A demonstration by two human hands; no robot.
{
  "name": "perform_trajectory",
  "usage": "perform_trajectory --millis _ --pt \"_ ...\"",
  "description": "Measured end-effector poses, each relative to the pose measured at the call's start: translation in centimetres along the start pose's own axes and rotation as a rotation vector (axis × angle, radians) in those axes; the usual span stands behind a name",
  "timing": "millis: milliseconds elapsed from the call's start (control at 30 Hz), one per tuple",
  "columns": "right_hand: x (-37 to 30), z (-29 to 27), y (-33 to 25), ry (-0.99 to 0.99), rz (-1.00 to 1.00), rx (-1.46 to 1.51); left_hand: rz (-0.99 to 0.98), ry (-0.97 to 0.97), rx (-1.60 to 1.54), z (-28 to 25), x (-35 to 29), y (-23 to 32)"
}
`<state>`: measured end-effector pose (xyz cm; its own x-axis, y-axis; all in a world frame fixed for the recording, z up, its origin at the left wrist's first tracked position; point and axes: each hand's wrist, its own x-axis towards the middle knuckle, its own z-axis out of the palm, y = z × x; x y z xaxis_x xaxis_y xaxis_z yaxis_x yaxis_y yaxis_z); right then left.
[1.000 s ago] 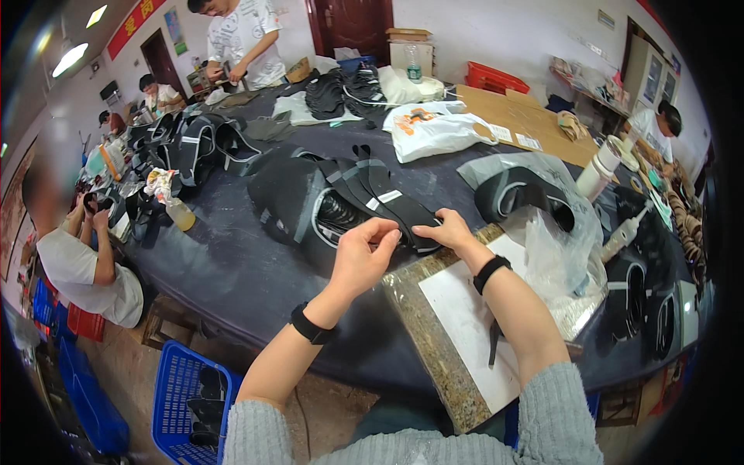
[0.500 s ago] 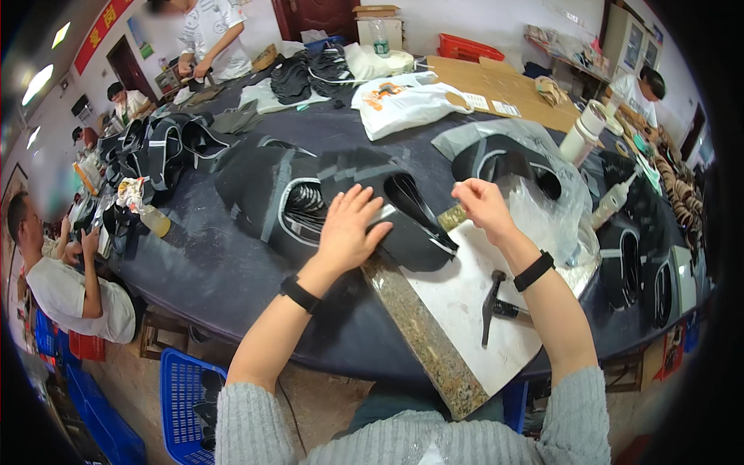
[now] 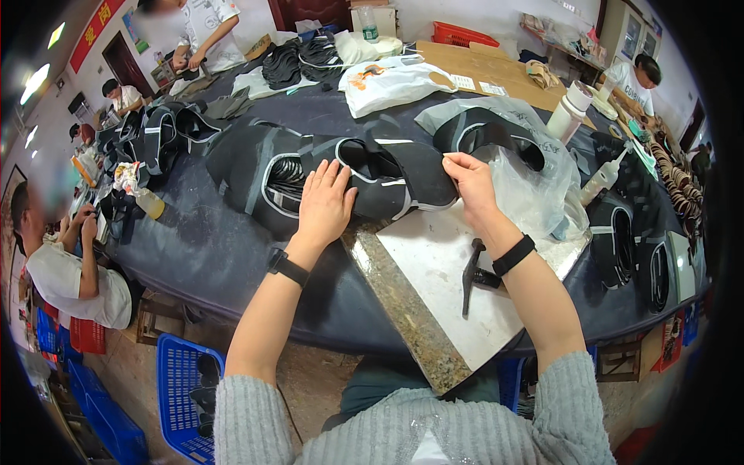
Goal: Assembling and hammering leather shoe parts at a workbench.
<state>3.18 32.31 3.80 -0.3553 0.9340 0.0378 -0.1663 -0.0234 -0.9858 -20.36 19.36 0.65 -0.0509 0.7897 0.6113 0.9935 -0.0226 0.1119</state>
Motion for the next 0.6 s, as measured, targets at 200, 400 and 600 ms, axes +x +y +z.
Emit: perform_trajectory --millis 200,400,600 --pt "-0.9 -1.0 1.0 -0.125 0.117 0.482 -0.314 0.07 -0.513 -2.3 1.5 6.6" --pt "-1.5 2.9 -0.5 -0.088 -0.021 0.329 -0.468 0.164 -1.076 -0.3 3.4 7.9" --pt "0.9 4.8 -1.1 0.365 -0.501 0.053 -0.596 0.605 -0.95 -4.1 6.1 6.3"
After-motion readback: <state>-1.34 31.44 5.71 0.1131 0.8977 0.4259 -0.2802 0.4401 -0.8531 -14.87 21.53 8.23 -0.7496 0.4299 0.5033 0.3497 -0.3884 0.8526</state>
